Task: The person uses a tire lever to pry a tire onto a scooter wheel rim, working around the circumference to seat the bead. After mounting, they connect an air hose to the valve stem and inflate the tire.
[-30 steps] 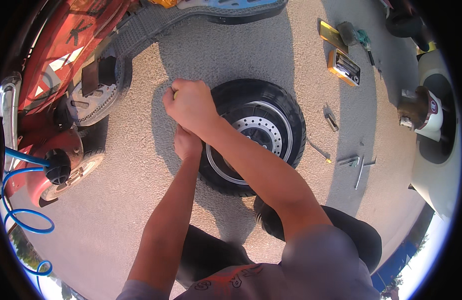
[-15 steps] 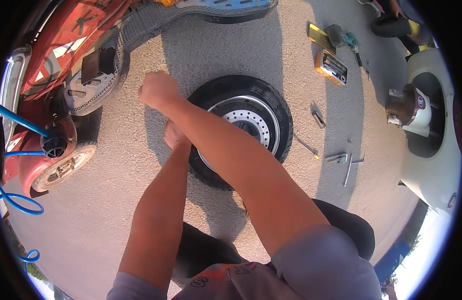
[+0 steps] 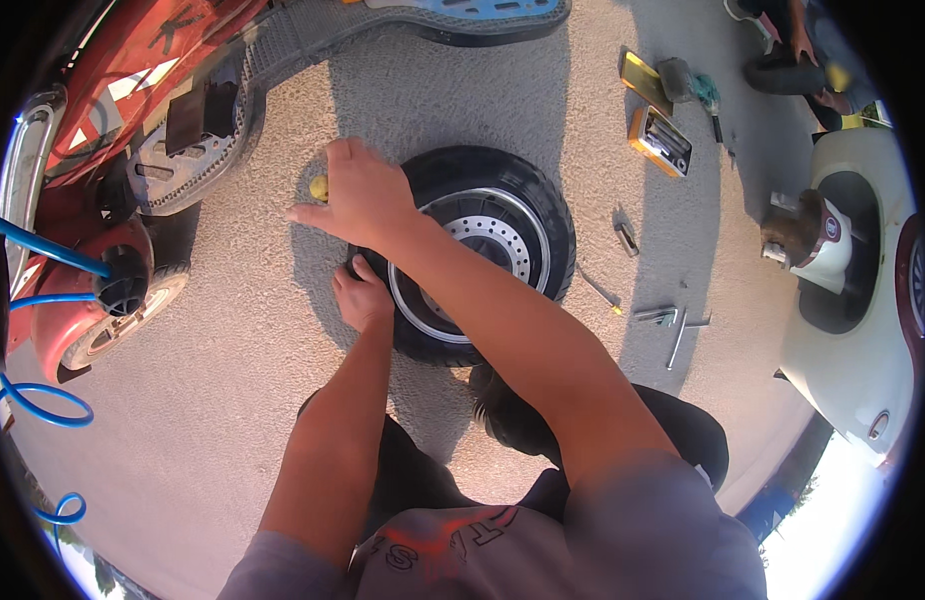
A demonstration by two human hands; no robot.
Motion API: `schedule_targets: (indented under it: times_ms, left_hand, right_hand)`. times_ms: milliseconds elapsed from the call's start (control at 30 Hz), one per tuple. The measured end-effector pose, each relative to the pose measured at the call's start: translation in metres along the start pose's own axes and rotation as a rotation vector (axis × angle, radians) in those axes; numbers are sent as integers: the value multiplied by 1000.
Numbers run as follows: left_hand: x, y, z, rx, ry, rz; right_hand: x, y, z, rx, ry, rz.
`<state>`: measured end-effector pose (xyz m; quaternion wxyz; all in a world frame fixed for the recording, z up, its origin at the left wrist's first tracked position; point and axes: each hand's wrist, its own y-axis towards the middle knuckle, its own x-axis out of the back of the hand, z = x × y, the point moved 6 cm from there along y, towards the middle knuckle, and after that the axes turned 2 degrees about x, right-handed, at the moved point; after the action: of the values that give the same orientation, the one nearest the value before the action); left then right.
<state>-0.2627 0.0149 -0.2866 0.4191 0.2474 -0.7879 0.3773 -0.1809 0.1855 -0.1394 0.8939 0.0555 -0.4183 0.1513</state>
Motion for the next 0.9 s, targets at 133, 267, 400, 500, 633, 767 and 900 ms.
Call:
schedule_targets:
  times_ms: [133,267,400,500,633,767,900]
  left_hand:
    - [4,0,-9,-17,3,-6]
    - [-1,3,-4,-60,-68,23]
    - [3,-4,18,-210,-234,148]
    - [5,-17,46,-86,-216,430]
    - [12,-17,47,-28,-267,581]
    - [11,-7,43,-51,-104,556]
    - [7,-6,45,-48,-83,523]
  right_hand:
    - [16,-100,-27,-332,90,-195]
    - [-61,-230,-24,-529,51,252]
    - [-114,-271,6,33,-385,139]
    - [-136,-269,8,-122,-144,135]
    - [-138,-255,15,-246,-50,177]
    - [-139,-249,17,-260,-113,313]
    - [-143,-243,6,-307,-22,307]
